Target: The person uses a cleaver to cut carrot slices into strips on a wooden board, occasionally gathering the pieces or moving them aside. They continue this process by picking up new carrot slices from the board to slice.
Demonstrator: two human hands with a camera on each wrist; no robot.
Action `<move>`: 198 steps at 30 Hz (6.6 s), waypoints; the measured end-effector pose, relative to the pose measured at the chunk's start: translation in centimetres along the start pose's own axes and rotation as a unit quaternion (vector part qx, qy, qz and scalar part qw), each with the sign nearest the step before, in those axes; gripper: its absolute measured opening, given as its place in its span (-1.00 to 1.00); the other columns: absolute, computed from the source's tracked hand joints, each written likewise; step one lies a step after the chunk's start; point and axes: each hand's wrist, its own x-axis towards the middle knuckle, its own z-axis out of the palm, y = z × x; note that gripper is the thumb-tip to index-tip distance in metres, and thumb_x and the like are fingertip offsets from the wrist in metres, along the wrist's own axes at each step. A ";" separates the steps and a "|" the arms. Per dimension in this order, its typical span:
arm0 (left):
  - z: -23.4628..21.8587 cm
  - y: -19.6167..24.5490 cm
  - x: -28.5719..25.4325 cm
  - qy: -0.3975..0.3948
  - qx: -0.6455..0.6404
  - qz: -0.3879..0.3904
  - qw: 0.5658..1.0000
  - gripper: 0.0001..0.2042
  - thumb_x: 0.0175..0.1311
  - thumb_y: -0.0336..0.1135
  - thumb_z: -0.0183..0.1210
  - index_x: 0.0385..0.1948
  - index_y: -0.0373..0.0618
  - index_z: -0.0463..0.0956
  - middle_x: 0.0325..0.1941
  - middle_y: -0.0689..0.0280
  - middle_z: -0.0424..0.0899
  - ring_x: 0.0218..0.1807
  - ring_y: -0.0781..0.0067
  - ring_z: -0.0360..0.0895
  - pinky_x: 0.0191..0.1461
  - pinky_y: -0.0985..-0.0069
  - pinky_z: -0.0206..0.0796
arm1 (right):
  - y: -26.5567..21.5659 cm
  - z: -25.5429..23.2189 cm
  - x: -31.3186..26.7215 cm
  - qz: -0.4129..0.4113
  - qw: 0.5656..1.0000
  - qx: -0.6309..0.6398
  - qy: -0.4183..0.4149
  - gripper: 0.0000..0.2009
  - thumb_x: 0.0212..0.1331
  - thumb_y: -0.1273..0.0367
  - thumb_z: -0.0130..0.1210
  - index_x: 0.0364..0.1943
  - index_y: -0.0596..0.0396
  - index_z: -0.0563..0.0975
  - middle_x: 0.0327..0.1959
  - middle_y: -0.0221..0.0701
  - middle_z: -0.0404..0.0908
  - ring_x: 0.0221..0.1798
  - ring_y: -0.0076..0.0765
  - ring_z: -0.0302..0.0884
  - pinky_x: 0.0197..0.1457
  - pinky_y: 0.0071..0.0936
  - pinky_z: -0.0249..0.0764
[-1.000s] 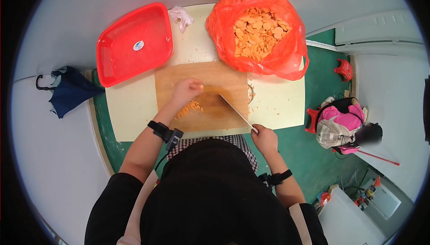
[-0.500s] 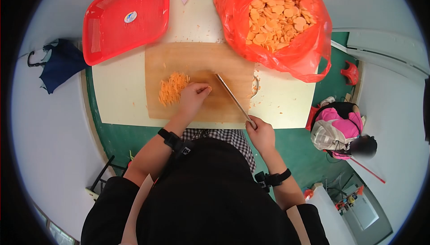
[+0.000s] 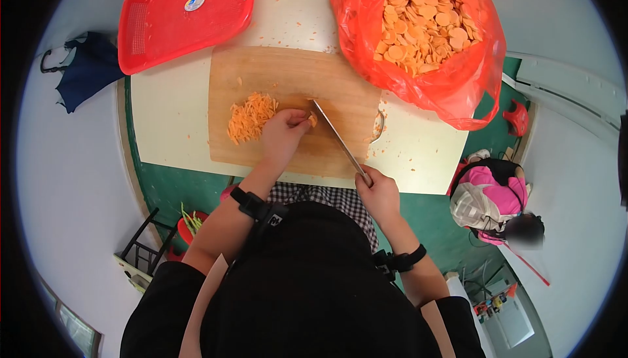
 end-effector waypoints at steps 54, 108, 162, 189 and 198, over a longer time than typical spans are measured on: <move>0.8 1.9 0.2 -0.030 0.072 -0.103 0.992 -0.86 0.05 -0.42 0.13 -0.44 -0.30 0.58 -0.61 0.22 0.61 -0.58 0.53 0.55 -0.47 0.60 0.35 | 2.0 0.3 -0.2 -0.160 0.977 -0.123 0.069 -0.72 -0.04 0.34 0.08 -0.18 0.02 0.54 -0.58 -0.25 0.54 -0.51 -0.17 0.54 -0.42 -0.32 0.48; 1.1 0.6 0.2 0.005 0.203 0.044 0.978 -0.88 -0.04 -0.45 0.15 -0.44 -0.23 0.57 -0.46 0.12 0.63 -0.34 0.23 0.61 -0.29 0.45 0.39 | 0.7 -0.1 0.0 -0.146 0.958 -0.246 0.035 -0.70 -0.04 0.35 0.08 -0.14 0.00 0.48 -0.59 -0.29 0.54 -0.54 -0.20 0.54 -0.45 -0.33 0.49; -0.6 0.8 -1.0 -0.017 0.183 0.083 0.979 -0.84 0.11 -0.32 0.12 -0.39 -0.22 0.54 -0.55 0.27 0.58 -0.52 0.44 0.52 -0.42 0.52 0.33 | 0.5 -2.5 0.7 -0.079 0.993 -0.086 0.000 -0.76 0.03 0.29 -0.01 -0.24 0.04 0.57 -0.53 -0.13 0.57 -0.44 -0.03 0.55 -0.30 -0.21 0.49; -3.2 2.9 -0.8 -0.061 0.077 -0.032 0.995 -0.57 0.29 -0.04 -0.08 -0.59 -0.25 0.48 -0.72 0.34 0.42 -0.64 0.54 0.37 -0.54 0.59 0.22 | 1.2 -0.7 0.0 -0.136 0.972 -0.193 0.012 -0.76 0.00 0.34 0.04 -0.20 0.00 0.54 -0.55 -0.24 0.57 -0.50 -0.16 0.55 -0.38 -0.31 0.49; -3.8 3.9 -0.8 -0.065 -0.014 -0.082 0.994 -0.47 0.31 0.06 -0.17 -0.69 -0.22 0.44 -0.76 0.38 0.33 -0.72 0.59 0.25 -0.61 0.66 0.15 | 1.2 -0.7 -0.4 -0.155 0.969 -0.192 0.028 -0.76 0.00 0.34 0.03 -0.20 -0.01 0.54 -0.56 -0.25 0.57 -0.50 -0.18 0.55 -0.38 -0.31 0.49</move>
